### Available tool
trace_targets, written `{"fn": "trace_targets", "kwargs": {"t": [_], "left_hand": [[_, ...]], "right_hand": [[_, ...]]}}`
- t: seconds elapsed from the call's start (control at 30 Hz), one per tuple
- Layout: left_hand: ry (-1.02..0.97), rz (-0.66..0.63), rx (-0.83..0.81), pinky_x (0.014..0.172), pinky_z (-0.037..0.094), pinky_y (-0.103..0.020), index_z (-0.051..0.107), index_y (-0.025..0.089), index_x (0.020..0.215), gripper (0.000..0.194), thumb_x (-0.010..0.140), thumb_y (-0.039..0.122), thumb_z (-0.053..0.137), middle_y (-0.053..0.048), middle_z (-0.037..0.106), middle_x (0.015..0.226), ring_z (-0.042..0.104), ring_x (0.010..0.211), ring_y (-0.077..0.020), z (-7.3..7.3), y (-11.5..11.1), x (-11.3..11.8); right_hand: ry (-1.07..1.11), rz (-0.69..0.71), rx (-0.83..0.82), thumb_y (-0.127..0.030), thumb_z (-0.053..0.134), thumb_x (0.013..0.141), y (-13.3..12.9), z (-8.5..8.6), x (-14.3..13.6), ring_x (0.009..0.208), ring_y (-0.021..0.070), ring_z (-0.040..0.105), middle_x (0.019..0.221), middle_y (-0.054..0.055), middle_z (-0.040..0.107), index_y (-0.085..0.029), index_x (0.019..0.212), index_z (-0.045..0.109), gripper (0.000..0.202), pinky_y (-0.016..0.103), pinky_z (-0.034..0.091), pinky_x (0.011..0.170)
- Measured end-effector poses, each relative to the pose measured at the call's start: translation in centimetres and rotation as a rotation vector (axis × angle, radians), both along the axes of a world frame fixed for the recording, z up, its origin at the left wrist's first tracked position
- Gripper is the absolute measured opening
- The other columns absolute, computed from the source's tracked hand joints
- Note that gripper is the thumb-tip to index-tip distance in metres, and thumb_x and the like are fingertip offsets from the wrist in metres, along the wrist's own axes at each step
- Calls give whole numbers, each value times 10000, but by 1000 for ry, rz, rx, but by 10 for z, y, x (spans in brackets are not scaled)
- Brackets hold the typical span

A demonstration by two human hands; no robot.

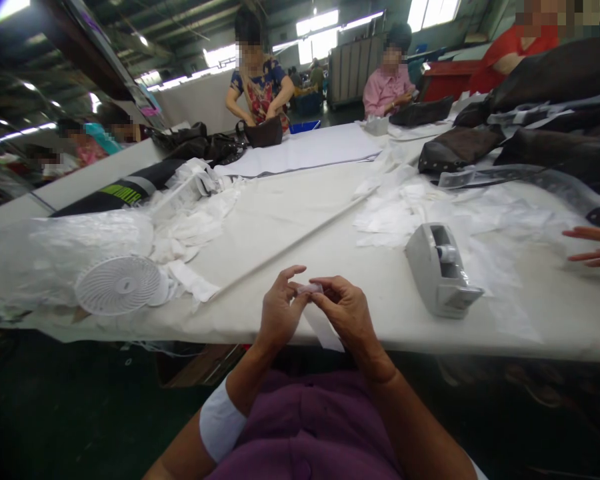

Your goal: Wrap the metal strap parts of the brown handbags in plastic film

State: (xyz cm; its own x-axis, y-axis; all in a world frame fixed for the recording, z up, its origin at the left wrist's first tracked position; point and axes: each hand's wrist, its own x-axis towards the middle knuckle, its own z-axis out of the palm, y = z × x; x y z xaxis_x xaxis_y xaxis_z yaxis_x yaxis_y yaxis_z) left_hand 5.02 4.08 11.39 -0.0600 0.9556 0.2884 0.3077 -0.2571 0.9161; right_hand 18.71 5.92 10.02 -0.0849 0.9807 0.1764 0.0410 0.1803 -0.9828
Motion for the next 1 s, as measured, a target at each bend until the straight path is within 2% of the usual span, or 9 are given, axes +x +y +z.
{"fn": "trace_targets", "kwargs": {"t": [0.1, 0.2, 0.27, 0.4, 0.6, 0.7, 0.8, 0.9, 1.0], "left_hand": [[54, 48, 26, 737, 456, -240, 501, 234, 1222, 426, 808, 192, 595, 28, 618, 721, 595, 722, -118, -1, 2, -2], [107, 67, 49, 736, 454, -234, 487, 232, 1239, 451, 805, 184, 601, 31, 618, 723, 586, 703, -111, -1, 3, -3], [126, 61, 64, 732, 453, -227, 482, 233, 1244, 452, 811, 176, 595, 32, 620, 731, 577, 685, -103, -2, 3, -2], [141, 55, 79, 723, 455, -220, 488, 232, 1226, 423, 820, 162, 580, 33, 617, 726, 572, 682, -101, -5, 2, 0], [154, 51, 99, 729, 461, -225, 486, 233, 1231, 411, 832, 171, 566, 26, 625, 737, 575, 685, -104, -11, 3, -1], [177, 53, 105, 735, 469, -230, 487, 244, 1239, 402, 845, 182, 545, 24, 631, 750, 578, 693, -107, -13, 3, -1], [165, 24, 90, 774, 482, -250, 490, 242, 1240, 403, 846, 160, 518, 3, 655, 824, 598, 749, -119, -13, 1, 0], [100, -42, 59, 810, 493, -270, 493, 243, 1239, 449, 814, 100, 496, -14, 667, 912, 607, 788, -127, -12, 0, 1], [14, -57, 24, 789, 501, -268, 515, 237, 1222, 483, 762, 91, 528, -31, 660, 1001, 600, 778, -128, -15, 2, 2]], "right_hand": [[-128, -66, 188, -305, 668, 771, 0, 2, 3, 745, 151, 598, 909, 40, 628, -208, 1179, 566, 431, 302, 517, 709], [-245, -52, 368, -216, 617, 791, 2, 9, 7, 806, 157, 591, 1008, 57, 587, -215, 1087, 570, 300, 305, 517, 718], [-302, -12, 413, -181, 586, 802, 3, 14, 9, 821, 159, 585, 1036, 64, 573, -210, 996, 590, 196, 299, 517, 698], [-374, 20, 427, -174, 562, 818, 5, 18, 9, 766, 143, 571, 1044, 71, 573, -200, 893, 607, 91, 289, 517, 663], [-447, 12, 439, -184, 561, 823, 6, 15, 8, 702, 124, 567, 1014, 64, 584, -194, 870, 619, 75, 268, 502, 626], [-513, 69, 458, -165, 530, 832, 9, 17, 9, 757, 146, 585, 989, 63, 592, -197, 880, 617, 104, 279, 500, 675], [-607, 153, 464, -172, 494, 852, 11, 16, 13, 723, 150, 588, 867, 45, 602, -200, 843, 600, 110, 280, 482, 670], [-683, 200, 448, -246, 504, 861, 15, 6, 20, 619, 140, 573, 764, 23, 600, -216, 793, 584, 109, 267, 462, 579], [-709, 164, 431, -352, 505, 858, 21, -13, 29, 623, 167, 602, 774, 24, 634, -248, 803, 597, 149, 282, 473, 554]]}}
